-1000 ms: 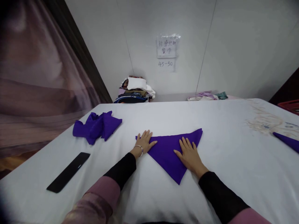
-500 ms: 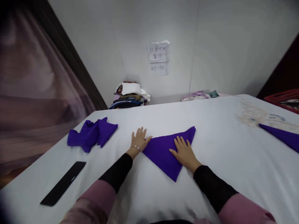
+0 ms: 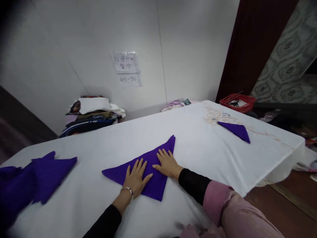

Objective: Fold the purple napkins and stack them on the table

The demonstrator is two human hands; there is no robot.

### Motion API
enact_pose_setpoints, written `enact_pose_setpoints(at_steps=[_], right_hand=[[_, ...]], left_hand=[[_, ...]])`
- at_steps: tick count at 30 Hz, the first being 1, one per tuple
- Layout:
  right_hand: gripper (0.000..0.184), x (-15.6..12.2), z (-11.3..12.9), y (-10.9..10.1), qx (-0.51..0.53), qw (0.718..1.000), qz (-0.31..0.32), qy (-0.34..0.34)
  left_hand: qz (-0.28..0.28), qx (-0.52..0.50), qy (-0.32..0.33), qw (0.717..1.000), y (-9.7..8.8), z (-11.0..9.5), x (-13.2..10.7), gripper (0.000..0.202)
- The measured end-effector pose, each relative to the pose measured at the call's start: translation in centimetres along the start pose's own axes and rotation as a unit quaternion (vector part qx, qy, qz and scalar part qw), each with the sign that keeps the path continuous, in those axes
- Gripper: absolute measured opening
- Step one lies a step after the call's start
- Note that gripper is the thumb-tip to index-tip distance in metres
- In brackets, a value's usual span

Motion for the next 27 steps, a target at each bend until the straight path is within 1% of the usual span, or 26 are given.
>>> enact_pose_setpoints(at_steps=[3, 8, 12, 15, 20, 24, 27], right_hand=[[0.083, 0.6, -1.6, -0.7, 0.002, 1.000, 0.006, 0.016], [0.080, 2.0, -5.2, -2.1, -0.026, 0.999, -0.002, 0.039], [0.078, 2.9, -7.8, -2.7, -0.035, 0.998, -0.009, 0.059], [0.081, 3.4, -9.2, -3.1, -0.038, 0.996, -0.019, 0.076], [0.084, 3.8, -10.5, -3.1, -0.053, 0.993, -0.034, 0.105], [0.084, 3.8, -10.6, -3.0, -0.055, 0.992, -0.039, 0.108], [0.082, 3.8, -10.5, -3.2, -0.052, 0.992, -0.026, 0.115]], left_hand=[[-0.002, 0.003, -0.002, 1.000, 0.1, 0.0, 0.0, 0.073], [-0.002, 0.006, -0.006, 1.000, 0.1, 0.1, -0.2, 0.072], [0.001, 0.013, -0.007, 1.000, 0.0, 0.1, -0.1, 0.071], [0.004, 0.015, -0.008, 1.000, -0.1, 0.1, -0.1, 0.072], [0.013, 0.014, -0.008, 1.000, -0.1, 0.0, -0.1, 0.072], [0.003, 0.011, -0.007, 1.000, 0.0, 0.0, -0.1, 0.073], [-0.003, 0.004, -0.004, 1.000, 0.1, 0.0, -0.1, 0.073]])
Point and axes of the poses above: each hand's wrist, its own x-axis towards the middle knuckle, its own y-axis out of the palm, z = x × y, the point moved 7 cm from there along x, towards the middle knuckle
